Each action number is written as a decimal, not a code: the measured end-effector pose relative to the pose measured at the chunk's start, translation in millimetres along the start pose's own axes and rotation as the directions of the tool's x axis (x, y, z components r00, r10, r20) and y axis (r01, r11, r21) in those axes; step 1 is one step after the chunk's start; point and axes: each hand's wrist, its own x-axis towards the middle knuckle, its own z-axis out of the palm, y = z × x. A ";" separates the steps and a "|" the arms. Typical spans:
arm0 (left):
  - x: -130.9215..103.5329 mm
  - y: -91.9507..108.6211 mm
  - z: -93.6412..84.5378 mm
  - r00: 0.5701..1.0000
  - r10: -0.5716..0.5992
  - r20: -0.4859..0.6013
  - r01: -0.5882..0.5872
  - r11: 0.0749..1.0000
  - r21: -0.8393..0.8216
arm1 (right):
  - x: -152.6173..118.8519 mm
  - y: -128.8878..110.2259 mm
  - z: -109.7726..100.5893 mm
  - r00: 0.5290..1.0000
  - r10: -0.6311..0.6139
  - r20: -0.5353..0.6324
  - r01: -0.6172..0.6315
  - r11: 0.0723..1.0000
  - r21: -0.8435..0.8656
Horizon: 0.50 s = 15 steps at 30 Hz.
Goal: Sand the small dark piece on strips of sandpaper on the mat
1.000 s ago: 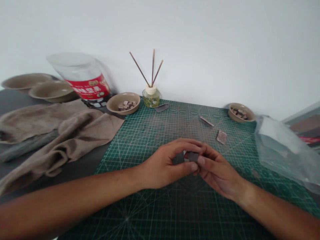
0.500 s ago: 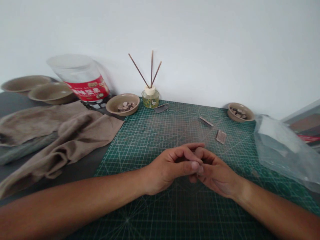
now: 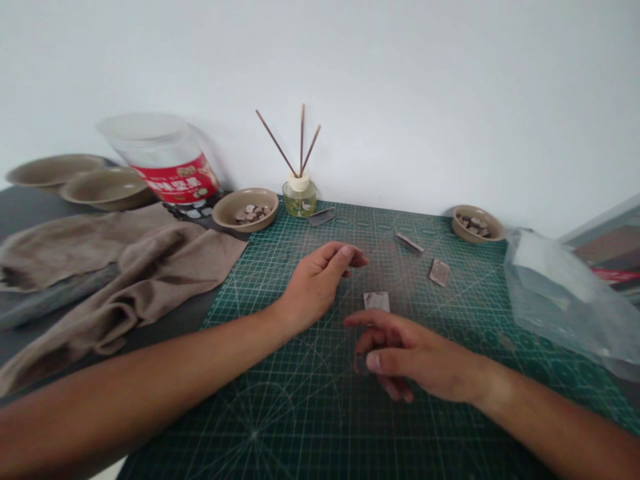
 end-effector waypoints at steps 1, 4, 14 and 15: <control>1.6 -0.5 -1.3 1.000 0.021 -0.019 -0.021 0.999 0.037 | -0.1 -0.7 -1.4 0.998 0.061 0.000 -0.061 0.998 0.002; 3.5 -1.6 -4.2 0.998 0.052 -0.040 -0.047 0.991 0.125 | -2.0 -2.7 -9.4 0.987 0.153 -0.049 -0.151 0.988 0.037; 6.4 0.9 -16.6 0.989 0.139 0.057 -0.148 0.837 0.527 | 1.2 7.3 -27.6 0.745 -0.385 -0.545 0.374 0.917 -0.136; 9.5 1.2 -20.4 0.984 0.155 0.090 -0.178 0.785 0.593 | 2.1 10.0 -26.2 0.753 -0.412 -0.514 0.379 0.909 -0.173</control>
